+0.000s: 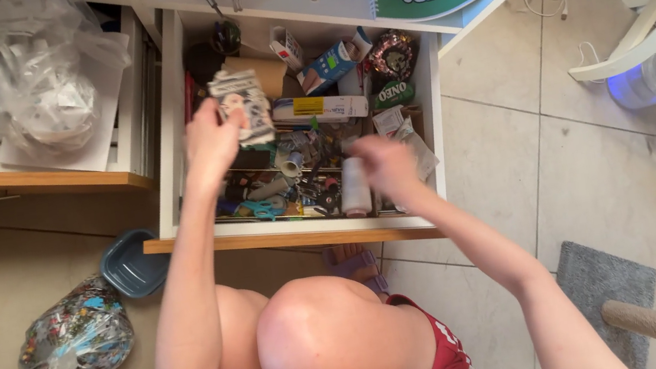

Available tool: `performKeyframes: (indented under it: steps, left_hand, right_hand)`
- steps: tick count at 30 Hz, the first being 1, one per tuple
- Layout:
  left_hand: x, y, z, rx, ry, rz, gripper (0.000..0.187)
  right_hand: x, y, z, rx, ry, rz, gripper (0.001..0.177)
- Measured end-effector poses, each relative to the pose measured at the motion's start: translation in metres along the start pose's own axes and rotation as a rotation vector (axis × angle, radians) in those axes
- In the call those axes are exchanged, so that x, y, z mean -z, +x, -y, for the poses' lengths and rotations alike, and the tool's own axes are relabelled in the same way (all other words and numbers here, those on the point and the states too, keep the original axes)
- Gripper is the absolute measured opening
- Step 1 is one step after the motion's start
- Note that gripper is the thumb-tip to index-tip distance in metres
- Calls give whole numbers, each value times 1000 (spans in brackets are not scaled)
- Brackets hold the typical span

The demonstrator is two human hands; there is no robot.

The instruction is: The person is tidying and organizing items within multiple desk or shelf drawers while sitting on the floor.

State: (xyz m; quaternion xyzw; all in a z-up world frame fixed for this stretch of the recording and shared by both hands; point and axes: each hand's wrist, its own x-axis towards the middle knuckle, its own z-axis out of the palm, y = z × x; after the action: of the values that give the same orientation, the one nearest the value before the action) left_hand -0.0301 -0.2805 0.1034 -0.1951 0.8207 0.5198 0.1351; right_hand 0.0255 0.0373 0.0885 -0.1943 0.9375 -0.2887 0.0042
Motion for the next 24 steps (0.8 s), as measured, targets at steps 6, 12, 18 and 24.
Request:
performKeyframes:
  steps: [6,12,18,24]
  left_hand:
    - [-3,-1,-4,18,-138,100,38]
    - [-20,-13,-11,-114,139,123,34]
    - [-123,-15,21,-104,-327,697,44]
    - [-204,-36,27,-222,-397,717,44]
  right_hand:
    - [-32,-47,-118,-387,-116,374,14]
    - [-12,-33,-90,-298,-58,398,16]
    - [48,-17,-29,-492,513,142,21]
    - [28,-44,-79,-446,408,-37,37]
